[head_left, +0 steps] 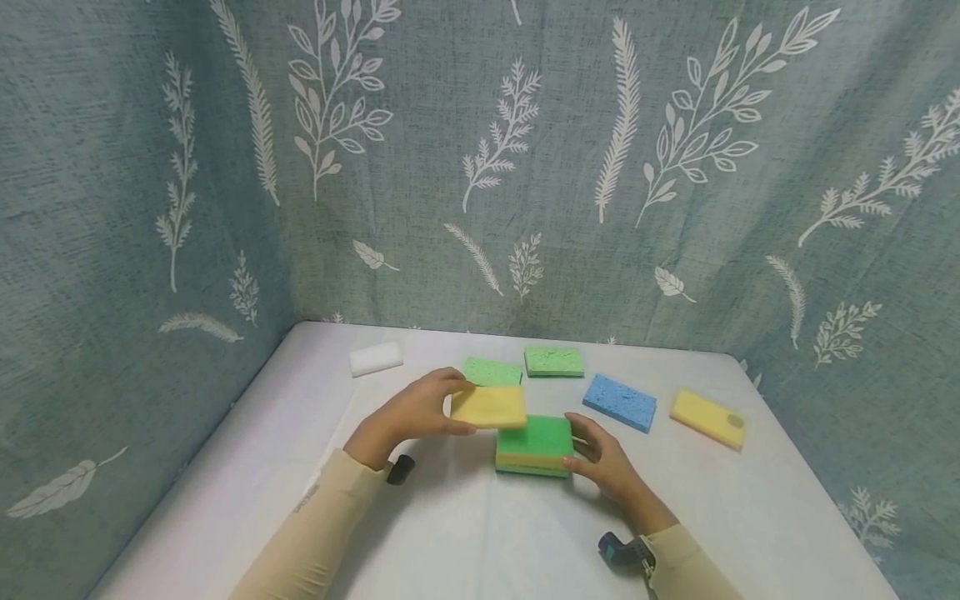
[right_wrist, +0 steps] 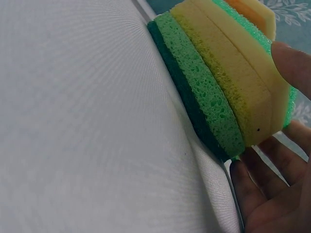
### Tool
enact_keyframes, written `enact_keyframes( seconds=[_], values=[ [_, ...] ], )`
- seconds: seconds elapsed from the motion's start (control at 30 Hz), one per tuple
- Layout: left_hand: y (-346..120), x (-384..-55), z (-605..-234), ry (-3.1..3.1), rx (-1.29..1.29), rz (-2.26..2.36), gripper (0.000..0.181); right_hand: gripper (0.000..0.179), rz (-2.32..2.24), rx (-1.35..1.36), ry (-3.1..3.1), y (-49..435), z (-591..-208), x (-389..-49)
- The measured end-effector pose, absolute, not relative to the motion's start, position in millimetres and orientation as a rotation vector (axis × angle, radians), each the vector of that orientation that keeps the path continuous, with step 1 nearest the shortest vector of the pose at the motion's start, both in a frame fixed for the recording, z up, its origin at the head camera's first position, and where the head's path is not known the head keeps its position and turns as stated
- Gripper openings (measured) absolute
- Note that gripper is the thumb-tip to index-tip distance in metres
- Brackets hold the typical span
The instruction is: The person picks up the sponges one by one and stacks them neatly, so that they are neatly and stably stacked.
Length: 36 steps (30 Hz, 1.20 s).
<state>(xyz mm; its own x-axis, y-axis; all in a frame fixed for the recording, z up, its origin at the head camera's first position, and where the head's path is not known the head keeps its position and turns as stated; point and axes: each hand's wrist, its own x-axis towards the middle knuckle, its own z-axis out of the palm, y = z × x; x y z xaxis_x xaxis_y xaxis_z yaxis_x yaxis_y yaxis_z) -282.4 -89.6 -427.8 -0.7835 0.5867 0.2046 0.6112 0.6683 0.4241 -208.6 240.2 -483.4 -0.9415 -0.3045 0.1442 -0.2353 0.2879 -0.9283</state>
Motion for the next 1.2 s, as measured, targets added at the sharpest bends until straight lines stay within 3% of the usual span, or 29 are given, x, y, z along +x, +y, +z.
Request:
enact_keyframes(
  seconds=[1.2],
  values=[
    [-44,-272,-430,-2.765,-1.163,-0.655,0.07,0.072,-1.788,-0.598,2.497,241,-484,-206]
  ],
)
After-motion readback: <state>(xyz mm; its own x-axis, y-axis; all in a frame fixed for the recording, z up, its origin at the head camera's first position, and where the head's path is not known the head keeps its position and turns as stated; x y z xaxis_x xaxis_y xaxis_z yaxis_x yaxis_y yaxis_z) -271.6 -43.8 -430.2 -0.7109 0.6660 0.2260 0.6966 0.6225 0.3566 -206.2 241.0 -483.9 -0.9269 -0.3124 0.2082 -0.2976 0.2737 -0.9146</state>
